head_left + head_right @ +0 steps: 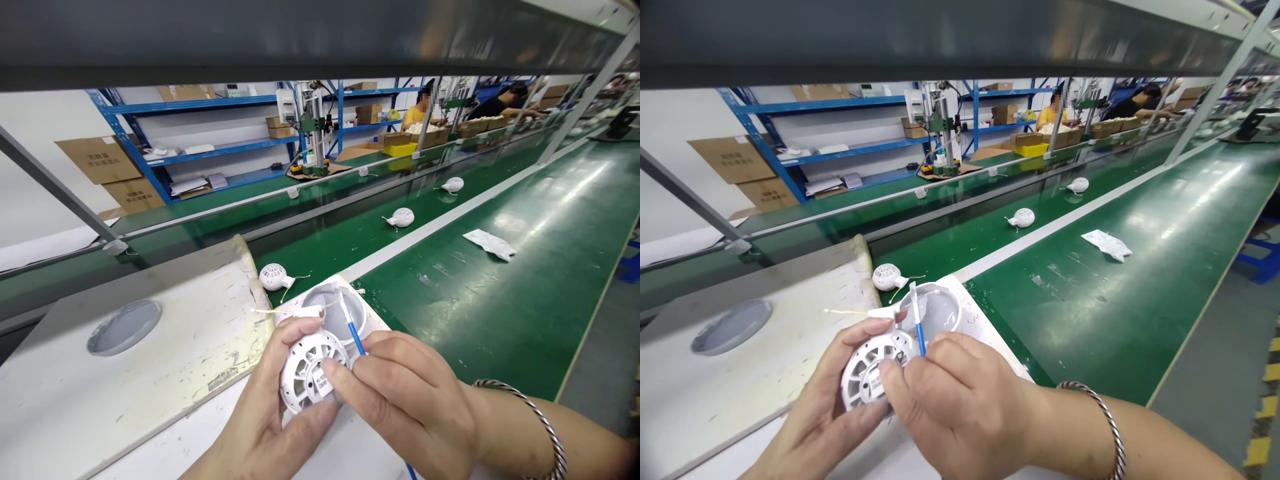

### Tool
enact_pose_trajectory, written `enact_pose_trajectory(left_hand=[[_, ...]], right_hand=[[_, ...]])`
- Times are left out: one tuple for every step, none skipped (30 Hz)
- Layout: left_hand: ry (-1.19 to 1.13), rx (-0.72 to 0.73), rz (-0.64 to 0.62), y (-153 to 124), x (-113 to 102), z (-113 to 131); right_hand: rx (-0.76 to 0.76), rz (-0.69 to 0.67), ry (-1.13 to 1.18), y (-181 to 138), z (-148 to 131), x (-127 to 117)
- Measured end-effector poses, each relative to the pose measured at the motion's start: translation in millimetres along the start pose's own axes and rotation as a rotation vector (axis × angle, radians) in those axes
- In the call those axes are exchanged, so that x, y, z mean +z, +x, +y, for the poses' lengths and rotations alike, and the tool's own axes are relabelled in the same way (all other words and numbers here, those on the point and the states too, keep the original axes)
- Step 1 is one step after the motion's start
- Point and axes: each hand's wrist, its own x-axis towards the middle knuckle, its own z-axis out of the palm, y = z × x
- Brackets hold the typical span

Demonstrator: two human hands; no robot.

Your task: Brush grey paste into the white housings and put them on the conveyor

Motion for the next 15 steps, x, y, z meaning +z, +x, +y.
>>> enact_pose_trajectory(left_hand=[[0.026,0.037,0.010,0,1,0],[0.042,0.069,0.021,0,1,0],[0.047,0.087,0.029,0,1,-1],[0.044,0.093,0.038,1,1,-2],[0.035,0.088,0.047,1,0,-3],[0.017,0.074,0.047,1,-2,-5],[-0.009,0.052,0.042,0,-3,-6],[-0.041,0.029,0.030,0,-5,-7],[-0.071,0.012,0.017,0,-6,-9],[-0.094,0.009,0.007,0,-8,-9],[-0.104,0.014,0.000,0,-8,-10],[-0.107,0.020,0.002,0,-9,-10],[-0.111,0.018,0.011,0,-9,-10],[-0.125,0.002,0.020,0,-8,-10],[-0.146,-0.022,0.031,1,-8,-9]], right_hand=[[0.008,0.008,0.001,0,-1,0],[0.014,0.010,0.006,0,-2,0],[0.015,0.008,0.014,-1,-2,0],[0.004,0.008,0.021,-1,-2,1],[-0.014,0.005,0.024,-1,-1,1],[-0.038,-0.001,0.022,-1,-1,2],[-0.057,-0.012,0.016,-1,0,3],[-0.067,-0.020,0.007,-1,1,4],[-0.075,-0.022,0.001,-1,3,5],[-0.080,-0.019,-0.004,-1,4,6],[-0.082,-0.008,-0.009,-1,5,6],[-0.086,0.008,-0.014,-2,6,7],[-0.093,0.020,-0.020,-2,7,7],[-0.101,0.029,-0.023,-3,7,7],[-0.106,0.032,-0.029,-3,7,7]])
